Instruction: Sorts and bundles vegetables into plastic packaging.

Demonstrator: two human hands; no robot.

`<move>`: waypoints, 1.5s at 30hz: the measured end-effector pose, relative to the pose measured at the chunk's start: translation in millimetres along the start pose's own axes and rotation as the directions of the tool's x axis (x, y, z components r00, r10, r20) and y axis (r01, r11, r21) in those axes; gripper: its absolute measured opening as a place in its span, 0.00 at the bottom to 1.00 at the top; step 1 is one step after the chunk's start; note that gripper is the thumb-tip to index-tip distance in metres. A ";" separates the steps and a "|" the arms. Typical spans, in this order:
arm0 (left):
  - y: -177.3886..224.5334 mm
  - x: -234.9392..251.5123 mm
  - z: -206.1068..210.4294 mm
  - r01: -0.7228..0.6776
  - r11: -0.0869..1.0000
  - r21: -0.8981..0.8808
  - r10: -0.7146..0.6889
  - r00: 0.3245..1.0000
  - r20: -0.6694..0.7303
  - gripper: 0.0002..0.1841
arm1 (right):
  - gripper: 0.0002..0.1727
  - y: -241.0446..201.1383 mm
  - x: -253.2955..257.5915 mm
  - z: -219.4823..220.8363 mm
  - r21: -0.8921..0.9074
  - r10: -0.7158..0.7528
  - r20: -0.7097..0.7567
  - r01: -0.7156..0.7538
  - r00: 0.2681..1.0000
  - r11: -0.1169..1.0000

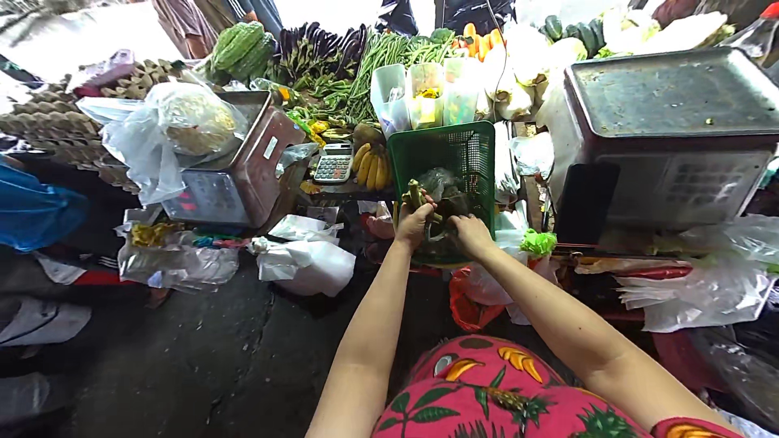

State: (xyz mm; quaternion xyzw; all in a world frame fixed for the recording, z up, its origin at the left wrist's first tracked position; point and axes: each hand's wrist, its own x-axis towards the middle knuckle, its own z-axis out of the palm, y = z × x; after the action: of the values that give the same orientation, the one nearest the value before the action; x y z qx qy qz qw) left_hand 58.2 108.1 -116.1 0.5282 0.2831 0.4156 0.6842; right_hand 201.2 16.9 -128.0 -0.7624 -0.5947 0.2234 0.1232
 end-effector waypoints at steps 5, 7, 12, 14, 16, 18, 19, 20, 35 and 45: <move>32.6 -22.9 -11.5 0.132 0.955 -0.266 -0.109 0.989 0.100 0.20 | 0.21 7.7 4.0 -10.0 0.164 0.062 0.046 -0.068 0.997 0.984; 37.1 -32.7 -19.0 0.177 0.931 -0.320 -0.140 0.981 0.134 0.19 | 0.22 8.2 4.7 -14.5 0.336 0.126 0.003 -0.119 0.992 0.934; 40.2 -57.5 -29.1 0.274 0.916 -0.293 -0.236 0.959 0.159 0.10 | 0.21 -1.0 -6.1 -43.4 0.445 0.140 -0.272 -0.005 0.952 0.896; 39.3 -64.2 -30.0 0.297 0.928 -0.226 -0.267 0.951 0.155 0.08 | 0.24 -14.0 -22.5 -63.2 0.349 -0.005 -0.380 0.149 0.925 0.925; 38.2 -71.1 -27.1 0.289 0.945 -0.152 -0.259 0.947 0.190 0.07 | 0.27 -32.5 -43.5 -81.0 0.258 -0.193 -0.363 0.298 0.912 0.919; 37.7 -78.8 -18.7 0.256 0.962 -0.101 -0.223 0.941 0.254 0.08 | 0.25 -47.7 -57.8 -85.7 0.245 -0.338 -0.287 0.410 0.896 0.879; 37.2 -82.0 -12.8 0.233 0.968 -0.098 -0.199 0.941 0.275 0.10 | 0.23 -52.1 -61.6 -83.7 0.256 -0.378 -0.260 0.441 0.888 0.860; 35.5 -83.6 -7.5 0.217 0.970 -0.109 -0.179 0.943 0.281 0.12 | 0.20 -53.8 -63.1 -80.5 0.268 -0.401 -0.252 0.462 0.881 0.846; 23.7 -77.2 6.0 0.204 0.904 -0.377 -0.271 0.953 -0.134 0.04 | 0.21 8.4 5.4 -15.6 0.227 0.016 -0.243 0.041 0.970 0.973; 26.7 -87.6 -1.9 0.104 0.932 -0.346 -0.095 0.995 0.040 0.05 | 0.13 -15.1 -96.3 -16.3 0.702 -0.102 -0.137 0.169 0.985 0.692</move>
State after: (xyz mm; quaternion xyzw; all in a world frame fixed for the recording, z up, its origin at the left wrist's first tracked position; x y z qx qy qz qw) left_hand 6.1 35.6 -95.6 0.3885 0.2236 0.4179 0.7902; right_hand 177.7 -70.6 -88.2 -0.6188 -0.5110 0.3924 0.4494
